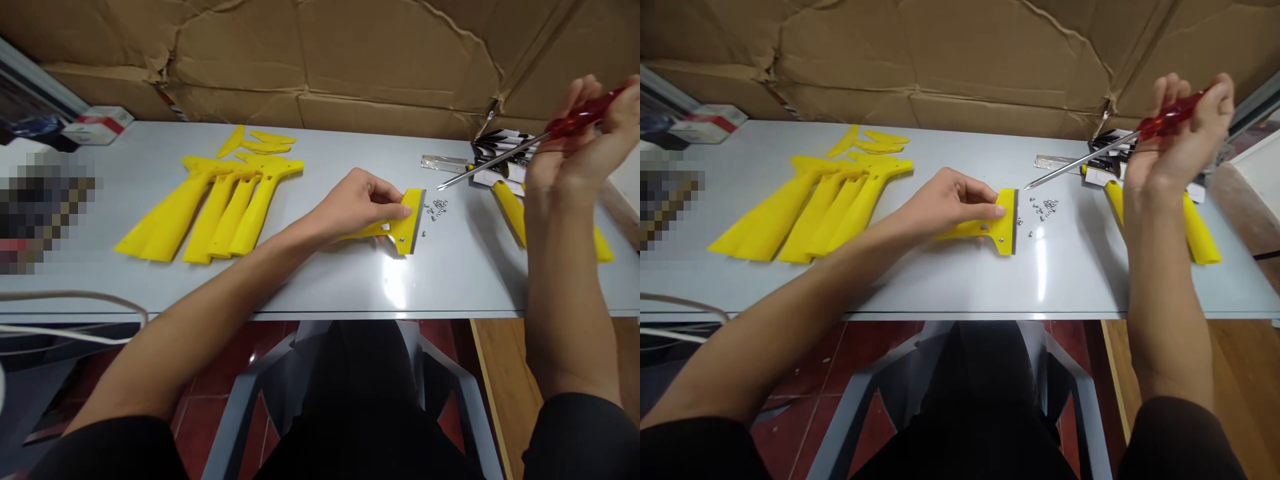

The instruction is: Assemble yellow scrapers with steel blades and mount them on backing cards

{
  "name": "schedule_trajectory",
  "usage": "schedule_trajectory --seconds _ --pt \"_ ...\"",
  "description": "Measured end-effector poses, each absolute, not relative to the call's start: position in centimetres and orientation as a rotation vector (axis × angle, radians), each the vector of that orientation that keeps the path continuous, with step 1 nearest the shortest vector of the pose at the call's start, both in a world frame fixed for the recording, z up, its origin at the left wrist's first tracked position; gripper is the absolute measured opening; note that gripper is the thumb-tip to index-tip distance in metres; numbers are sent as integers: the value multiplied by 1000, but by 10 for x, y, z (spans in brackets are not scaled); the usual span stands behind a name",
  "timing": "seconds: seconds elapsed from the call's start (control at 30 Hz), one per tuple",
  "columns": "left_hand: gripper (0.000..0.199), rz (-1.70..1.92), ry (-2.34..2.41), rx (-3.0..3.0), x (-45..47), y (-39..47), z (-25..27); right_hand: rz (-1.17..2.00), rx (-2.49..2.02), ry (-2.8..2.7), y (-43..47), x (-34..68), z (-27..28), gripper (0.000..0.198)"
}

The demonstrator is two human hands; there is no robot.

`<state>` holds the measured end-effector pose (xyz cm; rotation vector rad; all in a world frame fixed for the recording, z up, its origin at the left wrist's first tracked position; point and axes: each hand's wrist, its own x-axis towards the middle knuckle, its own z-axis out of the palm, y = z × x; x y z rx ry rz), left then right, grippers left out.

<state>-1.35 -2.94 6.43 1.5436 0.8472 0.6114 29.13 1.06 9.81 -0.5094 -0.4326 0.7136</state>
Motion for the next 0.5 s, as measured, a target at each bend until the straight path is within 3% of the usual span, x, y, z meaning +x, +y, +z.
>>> schedule_trajectory --seconds 0.2,0.43,0.5 --pt "13 823 816 2003 -15 -27 66 743 -454 -295 9 312 103 25" --pt "25 720 911 2663 -32 -21 44 813 -314 -269 1 297 106 18" --pt "29 691 812 2720 -40 -18 34 963 -306 -38 2 289 117 14"
